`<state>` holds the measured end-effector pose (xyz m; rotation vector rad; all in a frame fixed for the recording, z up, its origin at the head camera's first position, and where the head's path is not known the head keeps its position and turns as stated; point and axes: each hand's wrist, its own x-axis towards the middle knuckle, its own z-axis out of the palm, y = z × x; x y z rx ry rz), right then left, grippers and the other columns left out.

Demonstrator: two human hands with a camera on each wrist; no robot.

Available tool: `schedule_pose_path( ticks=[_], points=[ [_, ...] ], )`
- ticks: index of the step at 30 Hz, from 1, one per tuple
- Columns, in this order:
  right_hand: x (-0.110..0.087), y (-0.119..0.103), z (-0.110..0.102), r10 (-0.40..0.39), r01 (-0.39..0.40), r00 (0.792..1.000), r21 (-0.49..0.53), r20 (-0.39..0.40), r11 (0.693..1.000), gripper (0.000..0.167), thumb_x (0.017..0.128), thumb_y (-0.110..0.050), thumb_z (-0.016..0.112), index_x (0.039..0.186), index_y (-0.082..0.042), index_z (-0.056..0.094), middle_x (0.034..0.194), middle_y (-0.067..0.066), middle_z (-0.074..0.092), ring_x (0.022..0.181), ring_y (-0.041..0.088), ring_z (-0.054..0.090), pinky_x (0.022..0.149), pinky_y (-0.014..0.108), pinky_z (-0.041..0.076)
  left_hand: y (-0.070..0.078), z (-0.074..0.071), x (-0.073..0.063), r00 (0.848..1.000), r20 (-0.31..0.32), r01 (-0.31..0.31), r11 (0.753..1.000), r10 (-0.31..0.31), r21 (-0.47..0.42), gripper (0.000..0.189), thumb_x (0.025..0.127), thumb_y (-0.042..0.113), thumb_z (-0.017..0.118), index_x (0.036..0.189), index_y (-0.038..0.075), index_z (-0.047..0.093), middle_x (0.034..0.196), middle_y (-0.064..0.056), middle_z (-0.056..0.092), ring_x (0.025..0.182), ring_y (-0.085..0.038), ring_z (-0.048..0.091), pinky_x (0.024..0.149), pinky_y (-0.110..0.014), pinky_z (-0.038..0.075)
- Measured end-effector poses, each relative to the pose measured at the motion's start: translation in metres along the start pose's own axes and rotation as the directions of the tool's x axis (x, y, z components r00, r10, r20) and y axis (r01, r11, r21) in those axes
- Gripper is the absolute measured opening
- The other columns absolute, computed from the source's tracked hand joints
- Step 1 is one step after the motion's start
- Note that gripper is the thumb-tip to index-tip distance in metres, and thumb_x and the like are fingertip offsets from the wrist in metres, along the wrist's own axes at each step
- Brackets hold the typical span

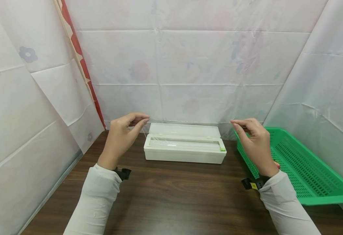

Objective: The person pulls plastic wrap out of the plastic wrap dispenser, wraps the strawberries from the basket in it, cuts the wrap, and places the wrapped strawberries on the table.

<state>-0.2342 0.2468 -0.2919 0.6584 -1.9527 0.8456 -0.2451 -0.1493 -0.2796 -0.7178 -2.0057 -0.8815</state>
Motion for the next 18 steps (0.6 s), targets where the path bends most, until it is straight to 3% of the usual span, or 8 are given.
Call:
schedule_pose_path(
  ticks=[18],
  points=[
    [0.0012, -0.0062, -0.0044, -0.001, 0.002, 1.000, 0.026, -0.017, 1.000, 0.024, 0.093, 0.003, 0.068, 0.113, -0.007, 0.076, 0.099, 0.005, 0.066, 0.089, 0.008, 0.058, 0.080, 0.014, 0.047, 0.0062, -0.0061, 0.0003, 0.999, -0.019, -0.029, 0.999, 0.029, 0.014, 0.012, 0.092, 0.010, 0.075, 0.103, 0.007, 0.077, 0.094, -0.002, 0.076, 0.084, -0.014, 0.071, 0.076, -0.035, 0.059]
  ],
)
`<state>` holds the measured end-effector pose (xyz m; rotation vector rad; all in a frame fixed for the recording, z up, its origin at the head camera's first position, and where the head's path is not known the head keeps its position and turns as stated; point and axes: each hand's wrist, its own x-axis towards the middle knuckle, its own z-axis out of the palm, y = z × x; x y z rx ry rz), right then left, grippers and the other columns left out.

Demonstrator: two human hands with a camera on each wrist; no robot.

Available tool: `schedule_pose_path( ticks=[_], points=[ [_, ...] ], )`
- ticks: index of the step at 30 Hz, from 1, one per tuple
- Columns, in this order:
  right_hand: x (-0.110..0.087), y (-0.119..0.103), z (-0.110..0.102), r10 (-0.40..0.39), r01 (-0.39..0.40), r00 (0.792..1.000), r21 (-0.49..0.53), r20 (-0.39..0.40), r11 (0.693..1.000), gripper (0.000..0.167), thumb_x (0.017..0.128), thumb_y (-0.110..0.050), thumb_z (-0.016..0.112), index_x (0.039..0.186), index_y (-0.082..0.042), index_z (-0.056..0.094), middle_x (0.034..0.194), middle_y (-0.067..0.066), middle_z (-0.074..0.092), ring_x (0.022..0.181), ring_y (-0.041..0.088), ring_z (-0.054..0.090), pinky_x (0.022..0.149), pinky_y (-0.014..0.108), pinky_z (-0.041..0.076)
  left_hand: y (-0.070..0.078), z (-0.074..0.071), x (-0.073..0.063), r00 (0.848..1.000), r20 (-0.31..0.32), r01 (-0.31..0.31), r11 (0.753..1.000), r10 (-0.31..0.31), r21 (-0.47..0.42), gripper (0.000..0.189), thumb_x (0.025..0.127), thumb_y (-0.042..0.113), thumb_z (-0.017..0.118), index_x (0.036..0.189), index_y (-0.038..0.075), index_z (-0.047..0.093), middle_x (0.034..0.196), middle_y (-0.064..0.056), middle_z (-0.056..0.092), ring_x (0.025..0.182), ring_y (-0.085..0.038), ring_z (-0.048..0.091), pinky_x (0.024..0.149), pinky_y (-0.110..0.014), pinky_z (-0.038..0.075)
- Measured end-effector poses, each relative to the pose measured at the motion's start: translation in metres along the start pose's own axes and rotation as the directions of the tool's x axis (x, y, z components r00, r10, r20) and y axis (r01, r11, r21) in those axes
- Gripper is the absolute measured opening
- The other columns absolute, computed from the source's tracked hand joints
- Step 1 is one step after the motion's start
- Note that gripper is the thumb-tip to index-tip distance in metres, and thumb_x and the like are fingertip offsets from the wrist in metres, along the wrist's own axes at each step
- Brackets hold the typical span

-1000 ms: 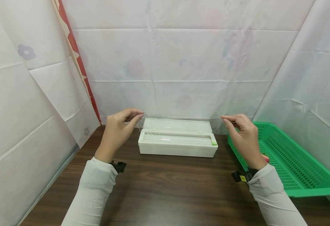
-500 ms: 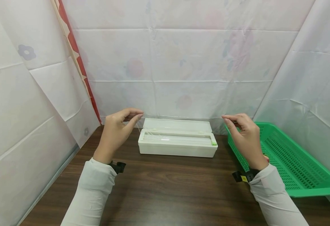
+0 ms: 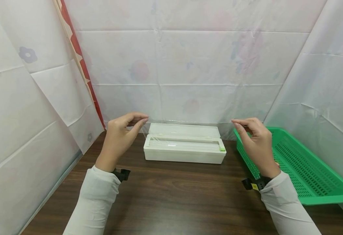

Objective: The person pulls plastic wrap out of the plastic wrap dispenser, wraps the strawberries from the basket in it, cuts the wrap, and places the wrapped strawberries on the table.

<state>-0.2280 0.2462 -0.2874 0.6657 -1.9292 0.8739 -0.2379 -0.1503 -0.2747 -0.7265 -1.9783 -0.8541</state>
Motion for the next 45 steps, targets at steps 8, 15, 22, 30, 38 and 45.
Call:
schedule_pose_path(
  ticks=[8, 15, 22, 30, 38, 45],
  points=[
    [0.002, -0.003, -0.003, -0.009, 0.009, 1.000, 0.009, -0.002, 1.000, 0.024, 0.093, 0.005, 0.068, 0.112, -0.006, 0.076, 0.098, 0.004, 0.066, 0.088, 0.007, 0.058, 0.079, 0.015, 0.048, 0.001, -0.002, 0.001, 1.000, -0.016, -0.021, 1.000, 0.021, 0.005, 0.012, 0.092, 0.009, 0.075, 0.103, 0.008, 0.077, 0.093, -0.001, 0.076, 0.083, -0.014, 0.072, 0.073, -0.035, 0.059],
    [0.004, -0.009, -0.003, -0.007, 0.007, 1.000, 0.001, -0.023, 1.000, 0.024, 0.090, 0.010, 0.068, 0.110, -0.003, 0.076, 0.096, 0.008, 0.066, 0.087, 0.005, 0.057, 0.078, 0.014, 0.046, 0.004, -0.005, 0.002, 1.000, -0.017, -0.026, 1.000, 0.026, -0.003, 0.013, 0.092, 0.010, 0.074, 0.104, 0.008, 0.077, 0.094, -0.001, 0.076, 0.083, -0.014, 0.072, 0.074, -0.034, 0.059],
    [0.005, -0.012, -0.003, -0.012, 0.012, 0.999, 0.002, -0.037, 1.000, 0.024, 0.089, 0.013, 0.068, 0.108, 0.001, 0.076, 0.094, 0.012, 0.065, 0.086, 0.004, 0.056, 0.076, 0.014, 0.045, 0.006, -0.007, 0.003, 0.999, -0.030, -0.042, 0.999, 0.042, 0.004, 0.013, 0.091, 0.008, 0.074, 0.104, 0.008, 0.078, 0.093, -0.001, 0.076, 0.082, -0.013, 0.071, 0.074, -0.032, 0.058],
    [0.009, -0.025, -0.006, -0.011, 0.011, 0.999, 0.005, -0.049, 1.000, 0.022, 0.089, 0.014, 0.067, 0.107, 0.003, 0.075, 0.093, 0.014, 0.065, 0.085, 0.003, 0.055, 0.077, 0.013, 0.045, 0.011, -0.010, 0.004, 0.997, -0.040, -0.062, 0.998, 0.063, 0.010, 0.013, 0.091, 0.007, 0.075, 0.104, 0.009, 0.078, 0.094, 0.000, 0.076, 0.082, -0.013, 0.071, 0.074, -0.026, 0.056],
    [0.013, -0.045, -0.011, -0.036, 0.037, 0.998, 0.019, -0.052, 0.999, 0.020, 0.088, 0.016, 0.065, 0.104, 0.008, 0.074, 0.092, 0.018, 0.064, 0.083, 0.004, 0.054, 0.075, 0.013, 0.045, 0.014, -0.012, 0.005, 0.996, -0.050, -0.070, 0.998, 0.070, 0.000, 0.014, 0.090, 0.006, 0.075, 0.103, 0.008, 0.078, 0.094, 0.000, 0.076, 0.081, -0.013, 0.071, 0.076, -0.016, 0.052],
    [0.015, -0.051, -0.014, -0.056, 0.058, 0.996, 0.028, -0.063, 0.998, 0.018, 0.089, 0.016, 0.064, 0.103, 0.010, 0.073, 0.090, 0.019, 0.064, 0.084, 0.004, 0.054, 0.076, 0.014, 0.045, 0.016, -0.014, 0.005, 0.997, -0.053, -0.062, 0.998, 0.061, -0.016, 0.013, 0.090, 0.005, 0.075, 0.102, 0.008, 0.078, 0.094, 0.000, 0.075, 0.082, -0.011, 0.070, 0.077, -0.014, 0.050]
  ],
)
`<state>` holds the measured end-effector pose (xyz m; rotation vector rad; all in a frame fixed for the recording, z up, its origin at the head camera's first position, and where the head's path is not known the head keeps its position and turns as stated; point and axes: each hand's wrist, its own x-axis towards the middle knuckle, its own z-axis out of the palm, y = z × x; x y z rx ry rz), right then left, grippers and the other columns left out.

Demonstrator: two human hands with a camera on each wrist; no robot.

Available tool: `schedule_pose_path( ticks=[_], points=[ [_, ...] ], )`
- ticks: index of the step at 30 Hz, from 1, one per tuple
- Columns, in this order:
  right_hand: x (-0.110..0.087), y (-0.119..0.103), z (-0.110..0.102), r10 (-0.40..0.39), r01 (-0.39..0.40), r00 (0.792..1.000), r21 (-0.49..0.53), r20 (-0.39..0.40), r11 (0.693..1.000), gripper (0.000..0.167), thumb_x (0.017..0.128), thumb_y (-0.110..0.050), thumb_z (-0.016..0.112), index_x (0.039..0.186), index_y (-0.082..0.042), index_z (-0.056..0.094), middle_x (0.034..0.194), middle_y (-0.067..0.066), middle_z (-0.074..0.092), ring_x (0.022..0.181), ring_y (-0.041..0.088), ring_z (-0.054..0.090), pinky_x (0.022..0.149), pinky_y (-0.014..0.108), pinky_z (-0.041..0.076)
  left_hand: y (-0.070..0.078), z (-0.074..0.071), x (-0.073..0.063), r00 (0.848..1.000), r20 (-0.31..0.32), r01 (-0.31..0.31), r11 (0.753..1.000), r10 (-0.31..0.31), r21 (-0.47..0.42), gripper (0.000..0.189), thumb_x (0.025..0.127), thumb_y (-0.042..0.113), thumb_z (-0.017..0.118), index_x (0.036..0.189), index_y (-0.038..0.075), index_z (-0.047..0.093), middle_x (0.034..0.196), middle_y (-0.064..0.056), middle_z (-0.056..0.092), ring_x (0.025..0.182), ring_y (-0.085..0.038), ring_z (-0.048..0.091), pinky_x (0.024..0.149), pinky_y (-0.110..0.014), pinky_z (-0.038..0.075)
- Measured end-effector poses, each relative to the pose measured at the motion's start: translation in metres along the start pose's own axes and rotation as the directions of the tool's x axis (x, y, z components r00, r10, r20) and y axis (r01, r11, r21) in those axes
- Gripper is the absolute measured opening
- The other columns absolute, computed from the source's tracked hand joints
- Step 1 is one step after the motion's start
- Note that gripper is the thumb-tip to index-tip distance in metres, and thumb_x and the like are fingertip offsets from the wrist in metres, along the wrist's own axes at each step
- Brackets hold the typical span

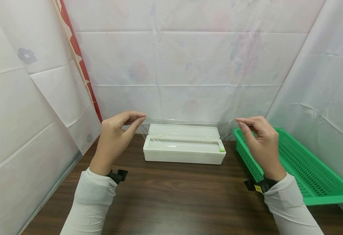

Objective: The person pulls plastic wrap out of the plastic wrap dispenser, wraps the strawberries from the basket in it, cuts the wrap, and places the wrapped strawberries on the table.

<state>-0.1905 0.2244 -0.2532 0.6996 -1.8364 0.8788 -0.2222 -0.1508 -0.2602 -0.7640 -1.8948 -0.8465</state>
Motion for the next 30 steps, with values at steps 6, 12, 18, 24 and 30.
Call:
schedule_pose_path(
  ticks=[6, 12, 18, 24, 30],
  points=[
    [0.000, 0.000, -0.001, -0.003, 0.003, 1.000, 0.014, 0.002, 1.000, 0.018, 0.089, 0.017, 0.064, 0.102, 0.010, 0.073, 0.090, 0.020, 0.063, 0.085, 0.004, 0.055, 0.076, 0.014, 0.046, 0.002, -0.001, 0.001, 1.000, -0.015, -0.012, 1.000, 0.011, -0.010, 0.013, 0.089, 0.002, 0.076, 0.101, 0.008, 0.078, 0.094, -0.001, 0.076, 0.082, -0.012, 0.070, 0.078, -0.013, 0.050],
    [-0.001, 0.001, -0.003, 0.005, -0.004, 1.000, 0.016, -0.006, 1.000, 0.019, 0.088, 0.018, 0.064, 0.102, 0.010, 0.073, 0.091, 0.019, 0.064, 0.085, 0.005, 0.055, 0.076, 0.015, 0.046, 0.004, -0.002, 0.001, 1.000, -0.020, -0.015, 1.000, 0.015, -0.008, 0.013, 0.089, 0.002, 0.076, 0.100, 0.008, 0.078, 0.093, -0.002, 0.076, 0.081, -0.013, 0.070, 0.079, -0.014, 0.050],
    [-0.001, 0.003, -0.004, 0.006, -0.005, 1.000, 0.025, -0.013, 1.000, 0.019, 0.089, 0.018, 0.063, 0.103, 0.009, 0.073, 0.092, 0.020, 0.063, 0.086, 0.005, 0.055, 0.076, 0.016, 0.046, 0.007, -0.004, 0.002, 0.999, -0.008, -0.031, 1.000, 0.031, 0.005, 0.012, 0.089, 0.003, 0.076, 0.101, 0.006, 0.078, 0.093, -0.003, 0.076, 0.082, -0.013, 0.070, 0.080, -0.015, 0.050],
    [-0.003, 0.002, -0.006, 0.005, -0.005, 1.000, 0.016, -0.021, 1.000, 0.020, 0.088, 0.018, 0.064, 0.102, 0.009, 0.073, 0.092, 0.020, 0.064, 0.086, 0.005, 0.055, 0.078, 0.016, 0.046, 0.009, -0.007, 0.001, 0.999, -0.011, -0.040, 0.999, 0.040, -0.006, 0.013, 0.087, 0.001, 0.077, 0.100, 0.006, 0.078, 0.093, -0.002, 0.075, 0.081, -0.012, 0.070, 0.079, -0.014, 0.050],
    [0.002, -0.006, -0.007, -0.013, 0.014, 0.999, 0.023, -0.030, 1.000, 0.018, 0.088, 0.019, 0.063, 0.102, 0.011, 0.072, 0.091, 0.022, 0.063, 0.085, 0.006, 0.054, 0.077, 0.017, 0.046, 0.012, -0.011, 0.003, 0.999, -0.005, -0.043, 0.999, 0.043, 0.004, 0.013, 0.087, 0.003, 0.078, 0.100, 0.006, 0.078, 0.095, -0.002, 0.075, 0.084, -0.010, 0.069, 0.080, -0.015, 0.051]
  ],
)
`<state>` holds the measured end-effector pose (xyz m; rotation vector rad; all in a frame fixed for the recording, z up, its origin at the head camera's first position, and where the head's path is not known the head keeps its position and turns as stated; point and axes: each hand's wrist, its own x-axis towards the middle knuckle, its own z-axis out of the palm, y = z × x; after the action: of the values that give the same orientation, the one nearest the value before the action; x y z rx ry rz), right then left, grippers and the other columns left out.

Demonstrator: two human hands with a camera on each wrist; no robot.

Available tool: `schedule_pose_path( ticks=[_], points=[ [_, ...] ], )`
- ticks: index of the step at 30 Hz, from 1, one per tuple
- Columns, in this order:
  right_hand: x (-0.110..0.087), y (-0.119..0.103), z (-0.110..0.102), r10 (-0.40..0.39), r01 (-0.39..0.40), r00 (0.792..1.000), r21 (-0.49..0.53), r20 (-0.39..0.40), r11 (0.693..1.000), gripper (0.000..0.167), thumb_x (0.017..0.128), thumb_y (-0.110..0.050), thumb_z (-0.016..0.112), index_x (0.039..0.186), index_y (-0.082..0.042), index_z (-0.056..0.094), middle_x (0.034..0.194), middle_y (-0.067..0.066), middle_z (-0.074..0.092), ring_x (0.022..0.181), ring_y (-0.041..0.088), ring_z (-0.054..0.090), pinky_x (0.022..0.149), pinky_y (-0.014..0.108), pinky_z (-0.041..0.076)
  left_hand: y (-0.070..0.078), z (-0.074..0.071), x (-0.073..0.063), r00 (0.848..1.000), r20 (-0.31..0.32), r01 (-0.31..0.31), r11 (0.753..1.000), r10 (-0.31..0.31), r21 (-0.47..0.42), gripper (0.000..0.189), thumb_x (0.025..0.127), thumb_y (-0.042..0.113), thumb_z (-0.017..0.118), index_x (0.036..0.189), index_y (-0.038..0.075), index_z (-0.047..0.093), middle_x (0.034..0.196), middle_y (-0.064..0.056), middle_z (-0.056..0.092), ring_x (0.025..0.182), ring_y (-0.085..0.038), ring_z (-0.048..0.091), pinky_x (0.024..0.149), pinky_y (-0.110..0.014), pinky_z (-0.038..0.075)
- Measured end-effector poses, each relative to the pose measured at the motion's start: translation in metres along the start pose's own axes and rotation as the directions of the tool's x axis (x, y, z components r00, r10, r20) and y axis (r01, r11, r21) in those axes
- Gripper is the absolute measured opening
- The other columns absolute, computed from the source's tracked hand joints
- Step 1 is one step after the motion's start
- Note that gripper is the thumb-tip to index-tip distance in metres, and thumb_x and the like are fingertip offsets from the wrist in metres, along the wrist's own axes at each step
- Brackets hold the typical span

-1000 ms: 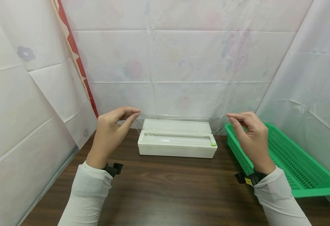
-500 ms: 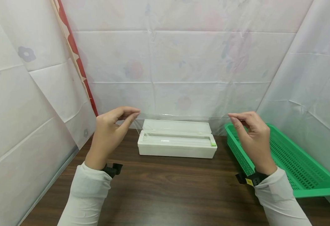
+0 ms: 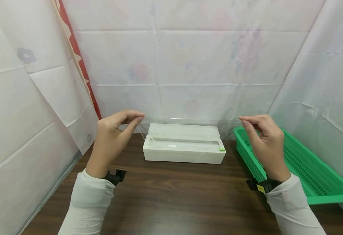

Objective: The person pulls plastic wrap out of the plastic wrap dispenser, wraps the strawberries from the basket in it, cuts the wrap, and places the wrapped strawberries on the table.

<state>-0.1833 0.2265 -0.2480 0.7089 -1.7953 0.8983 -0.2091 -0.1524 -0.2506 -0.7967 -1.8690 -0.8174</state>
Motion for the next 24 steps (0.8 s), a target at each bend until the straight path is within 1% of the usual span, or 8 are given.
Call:
schedule_pose_path(
  ticks=[4, 10, 13, 21, 24],
  points=[
    [0.001, -0.002, -0.001, -0.004, 0.004, 1.000, 0.006, 0.001, 1.000, 0.018, 0.089, 0.018, 0.062, 0.102, 0.012, 0.072, 0.091, 0.021, 0.063, 0.085, 0.006, 0.054, 0.077, 0.017, 0.046, 0.001, -0.001, 0.000, 1.000, -0.008, -0.004, 1.000, 0.004, -0.004, 0.014, 0.086, 0.003, 0.078, 0.100, 0.006, 0.078, 0.095, -0.001, 0.075, 0.084, -0.009, 0.069, 0.080, -0.016, 0.051],
    [-0.001, 0.004, -0.003, -0.003, 0.003, 1.000, 0.013, -0.010, 1.000, 0.015, 0.091, 0.013, 0.063, 0.103, 0.010, 0.073, 0.092, 0.019, 0.064, 0.087, 0.007, 0.055, 0.078, 0.017, 0.046, 0.005, -0.001, 0.001, 0.999, -0.040, -0.026, 0.999, 0.025, -0.043, 0.018, 0.085, -0.003, 0.078, 0.100, 0.007, 0.079, 0.095, 0.001, 0.076, 0.082, -0.010, 0.070, 0.079, -0.016, 0.052],
    [0.000, 0.004, -0.003, -0.006, 0.006, 1.000, 0.029, -0.019, 1.000, 0.013, 0.092, 0.011, 0.064, 0.101, 0.011, 0.073, 0.092, 0.019, 0.064, 0.087, 0.008, 0.055, 0.078, 0.015, 0.046, 0.007, -0.002, 0.001, 0.999, -0.045, -0.029, 0.998, 0.026, -0.054, 0.019, 0.085, -0.003, 0.078, 0.100, 0.007, 0.079, 0.095, 0.001, 0.076, 0.082, -0.011, 0.070, 0.079, -0.016, 0.052],
    [0.001, -0.002, -0.004, -0.004, 0.004, 1.000, 0.018, -0.015, 1.000, 0.014, 0.091, 0.014, 0.063, 0.102, 0.011, 0.073, 0.092, 0.018, 0.063, 0.084, 0.007, 0.053, 0.074, 0.016, 0.044, 0.010, -0.004, 0.002, 0.998, -0.059, -0.027, 0.999, 0.024, -0.037, 0.019, 0.084, -0.002, 0.078, 0.100, 0.007, 0.079, 0.096, 0.000, 0.076, 0.083, -0.012, 0.071, 0.080, -0.016, 0.052],
    [0.002, -0.003, -0.004, -0.010, 0.010, 1.000, 0.018, -0.016, 1.000, 0.014, 0.091, 0.014, 0.063, 0.101, 0.012, 0.072, 0.092, 0.018, 0.063, 0.084, 0.007, 0.053, 0.074, 0.016, 0.045, 0.011, -0.005, 0.002, 0.998, -0.062, -0.030, 0.999, 0.028, -0.039, 0.020, 0.083, -0.004, 0.079, 0.100, 0.007, 0.079, 0.095, 0.000, 0.076, 0.082, -0.012, 0.070, 0.080, -0.016, 0.052]
  ],
)
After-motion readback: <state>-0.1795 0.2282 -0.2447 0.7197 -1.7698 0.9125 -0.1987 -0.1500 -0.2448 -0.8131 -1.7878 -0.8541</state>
